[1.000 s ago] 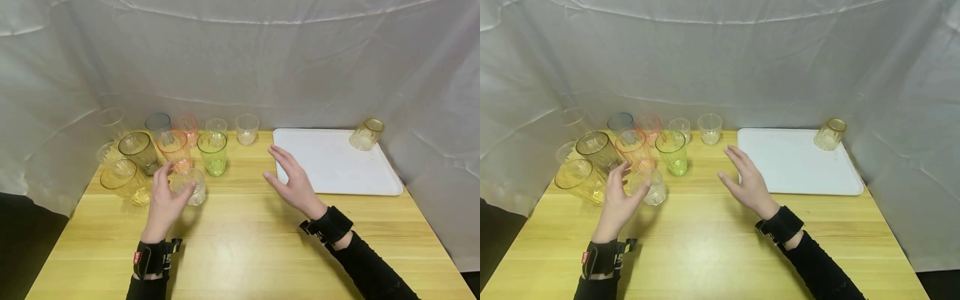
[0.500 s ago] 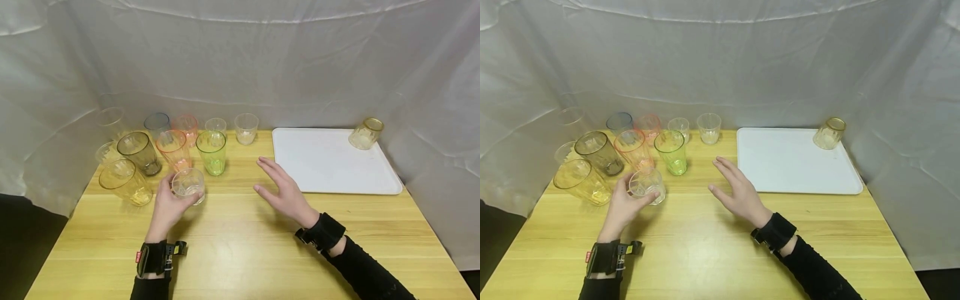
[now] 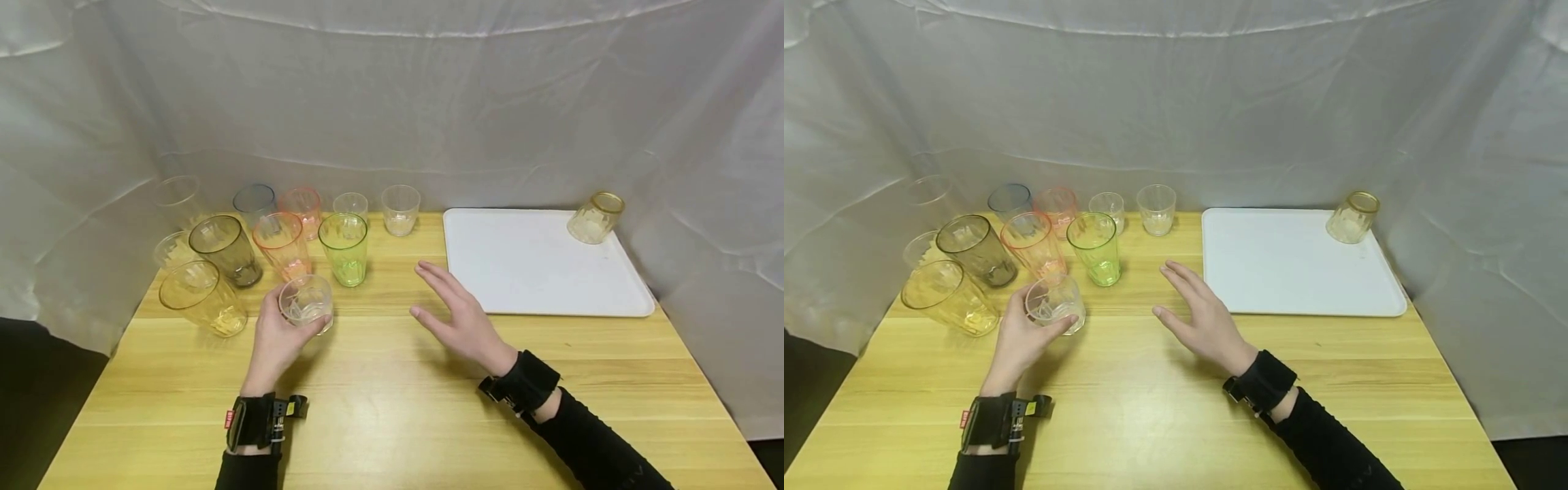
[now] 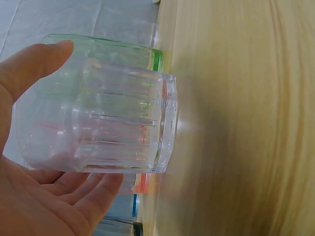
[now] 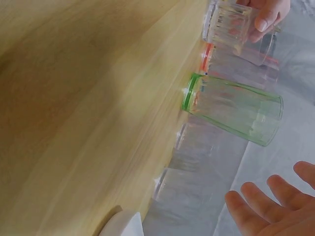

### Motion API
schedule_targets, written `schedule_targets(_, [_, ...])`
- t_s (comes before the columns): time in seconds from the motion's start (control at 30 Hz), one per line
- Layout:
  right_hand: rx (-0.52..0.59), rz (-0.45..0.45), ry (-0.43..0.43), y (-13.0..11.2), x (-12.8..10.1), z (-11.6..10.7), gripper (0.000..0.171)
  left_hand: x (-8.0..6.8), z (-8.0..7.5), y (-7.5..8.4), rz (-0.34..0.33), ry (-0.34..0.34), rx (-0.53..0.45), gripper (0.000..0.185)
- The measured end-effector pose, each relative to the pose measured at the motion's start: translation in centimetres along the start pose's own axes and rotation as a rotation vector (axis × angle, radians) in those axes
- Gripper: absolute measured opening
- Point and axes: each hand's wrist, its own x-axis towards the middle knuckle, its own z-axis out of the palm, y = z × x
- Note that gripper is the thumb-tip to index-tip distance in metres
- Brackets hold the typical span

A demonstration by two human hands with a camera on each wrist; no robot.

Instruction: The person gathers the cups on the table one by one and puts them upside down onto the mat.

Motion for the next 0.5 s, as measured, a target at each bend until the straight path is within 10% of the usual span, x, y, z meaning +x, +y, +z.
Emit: schedule_targets(0.5, [0.041,-0.028,0.062,-0.5,0.7,0.1,0.066,-0.6,-0.2,1.1,-0.023,0.02,-0.124,0.094])
